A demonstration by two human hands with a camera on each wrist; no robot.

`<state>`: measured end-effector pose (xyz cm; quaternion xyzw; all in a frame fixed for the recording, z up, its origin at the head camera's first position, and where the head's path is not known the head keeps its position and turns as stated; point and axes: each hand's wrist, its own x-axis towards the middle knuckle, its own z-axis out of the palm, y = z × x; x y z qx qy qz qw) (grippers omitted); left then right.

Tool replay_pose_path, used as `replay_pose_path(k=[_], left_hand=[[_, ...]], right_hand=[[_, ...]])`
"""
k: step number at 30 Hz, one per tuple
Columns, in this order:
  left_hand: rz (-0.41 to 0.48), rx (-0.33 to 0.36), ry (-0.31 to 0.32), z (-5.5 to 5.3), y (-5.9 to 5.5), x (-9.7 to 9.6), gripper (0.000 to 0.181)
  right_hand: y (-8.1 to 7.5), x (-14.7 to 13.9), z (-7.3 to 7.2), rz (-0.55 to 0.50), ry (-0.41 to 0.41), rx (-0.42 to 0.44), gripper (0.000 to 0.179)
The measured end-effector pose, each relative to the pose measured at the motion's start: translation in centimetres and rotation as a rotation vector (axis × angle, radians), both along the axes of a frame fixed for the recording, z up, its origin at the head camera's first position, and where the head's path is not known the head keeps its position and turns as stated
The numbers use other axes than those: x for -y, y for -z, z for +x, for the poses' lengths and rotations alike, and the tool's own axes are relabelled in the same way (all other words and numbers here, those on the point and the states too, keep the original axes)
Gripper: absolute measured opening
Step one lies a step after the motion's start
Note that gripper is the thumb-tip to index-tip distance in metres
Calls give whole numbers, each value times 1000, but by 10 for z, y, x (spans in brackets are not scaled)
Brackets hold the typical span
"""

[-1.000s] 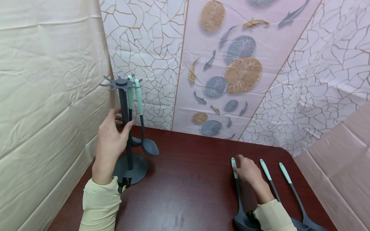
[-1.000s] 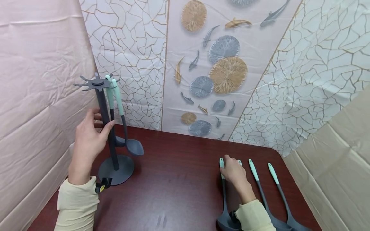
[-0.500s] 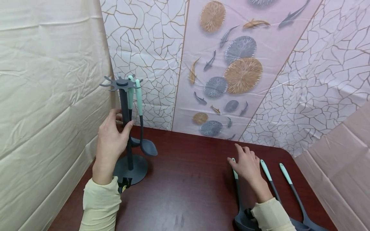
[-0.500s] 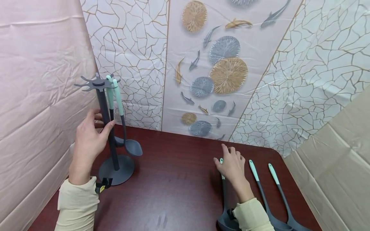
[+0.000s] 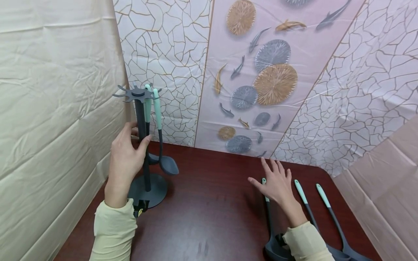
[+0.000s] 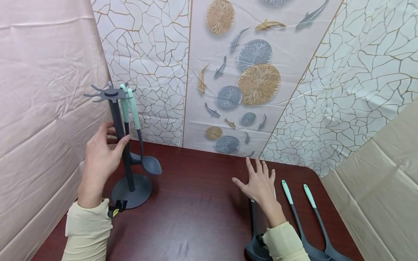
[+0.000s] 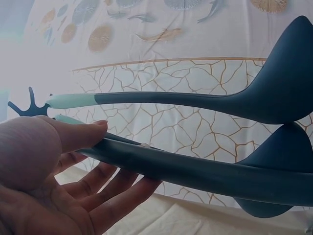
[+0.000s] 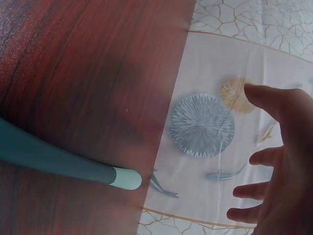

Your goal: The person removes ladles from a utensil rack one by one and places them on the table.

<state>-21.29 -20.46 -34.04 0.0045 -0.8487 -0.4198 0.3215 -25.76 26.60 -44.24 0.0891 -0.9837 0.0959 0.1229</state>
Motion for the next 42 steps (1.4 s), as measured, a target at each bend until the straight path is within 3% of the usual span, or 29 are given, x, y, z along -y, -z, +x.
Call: replay_pose_path(k=[7, 20, 34, 42], left_hand=[[13, -27, -14, 0, -1, 0, 38], [33, -72, -22, -1, -2, -2, 35], [87, -121, -7, -9, 9, -2, 41], [91, -159, 35, -15, 14, 0, 42]], right_hand=[[-4, 1, -1, -7, 5, 61, 110], [-19, 21, -1, -86, -54, 18, 110], [-35, 50, 3, -174, -111, 6, 109], [-45, 66, 7, -186, -153, -10, 113]])
